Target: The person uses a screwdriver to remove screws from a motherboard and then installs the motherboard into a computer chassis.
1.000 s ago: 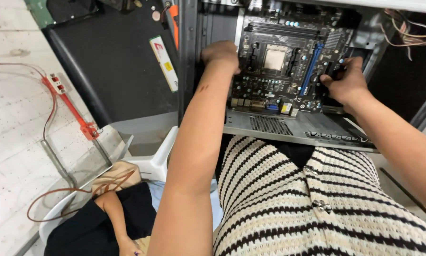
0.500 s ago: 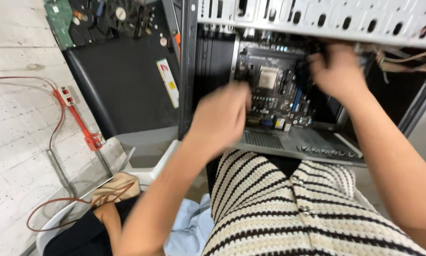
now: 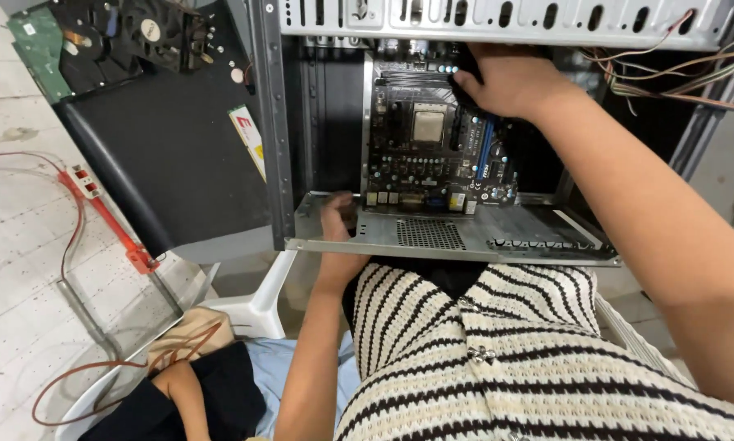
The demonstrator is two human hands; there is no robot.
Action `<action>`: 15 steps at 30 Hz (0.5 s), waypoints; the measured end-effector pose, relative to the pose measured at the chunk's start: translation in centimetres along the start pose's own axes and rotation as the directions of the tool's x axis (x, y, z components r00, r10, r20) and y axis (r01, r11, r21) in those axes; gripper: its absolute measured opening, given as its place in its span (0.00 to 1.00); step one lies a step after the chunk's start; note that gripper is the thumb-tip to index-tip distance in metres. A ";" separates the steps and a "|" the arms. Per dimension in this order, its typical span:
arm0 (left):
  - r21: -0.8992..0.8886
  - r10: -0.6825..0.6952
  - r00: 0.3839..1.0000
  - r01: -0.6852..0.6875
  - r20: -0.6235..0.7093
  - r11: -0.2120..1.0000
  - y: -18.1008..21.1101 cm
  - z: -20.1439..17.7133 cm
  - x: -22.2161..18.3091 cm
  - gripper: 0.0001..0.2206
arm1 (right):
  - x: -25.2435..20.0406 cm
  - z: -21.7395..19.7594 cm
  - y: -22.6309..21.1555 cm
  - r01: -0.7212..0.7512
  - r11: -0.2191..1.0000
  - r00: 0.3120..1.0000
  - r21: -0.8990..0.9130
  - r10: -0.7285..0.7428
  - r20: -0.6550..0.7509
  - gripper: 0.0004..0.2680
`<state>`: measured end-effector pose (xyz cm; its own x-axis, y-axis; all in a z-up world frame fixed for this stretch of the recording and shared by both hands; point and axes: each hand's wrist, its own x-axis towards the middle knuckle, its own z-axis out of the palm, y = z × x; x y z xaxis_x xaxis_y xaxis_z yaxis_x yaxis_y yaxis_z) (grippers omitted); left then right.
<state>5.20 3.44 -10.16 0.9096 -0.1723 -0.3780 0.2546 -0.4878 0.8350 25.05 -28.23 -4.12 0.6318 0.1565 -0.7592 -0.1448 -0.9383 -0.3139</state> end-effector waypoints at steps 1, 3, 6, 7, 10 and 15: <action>0.000 0.002 1.000 -0.002 0.003 1.000 0.0 -0.2 0.9 0.32 | -0.2 -0.3 -0.3 -0.003 1.000 1.000 0.001 0.003 -0.002 0.22; -0.007 0.194 0.969 -0.195 0.155 0.981 -0.2 -0.7 2.3 0.27 | -0.6 -0.7 -0.9 -0.046 0.999 0.996 -0.004 0.046 0.073 0.24; 0.033 0.184 0.952 -0.198 0.247 0.980 -0.4 -0.5 3.9 0.28 | 0.7 0.4 0.7 0.024 0.998 0.999 0.064 -0.022 -0.029 0.23; 0.036 0.183 0.953 -0.198 0.242 0.980 -0.7 -0.6 4.0 0.28 | 0.7 0.4 0.5 0.029 0.998 0.999 0.063 -0.028 -0.031 0.23; 0.148 0.143 0.955 -0.186 0.261 0.971 -2.2 -0.2 4.2 0.25 | 0.7 0.5 0.4 0.045 0.995 0.997 0.091 -0.039 -0.062 0.22; 0.044 0.272 0.962 -0.272 0.008 0.961 -5.6 2.9 4.0 0.16 | 1.7 1.3 0.9 -0.020 1.000 0.997 0.001 0.020 -0.070 0.20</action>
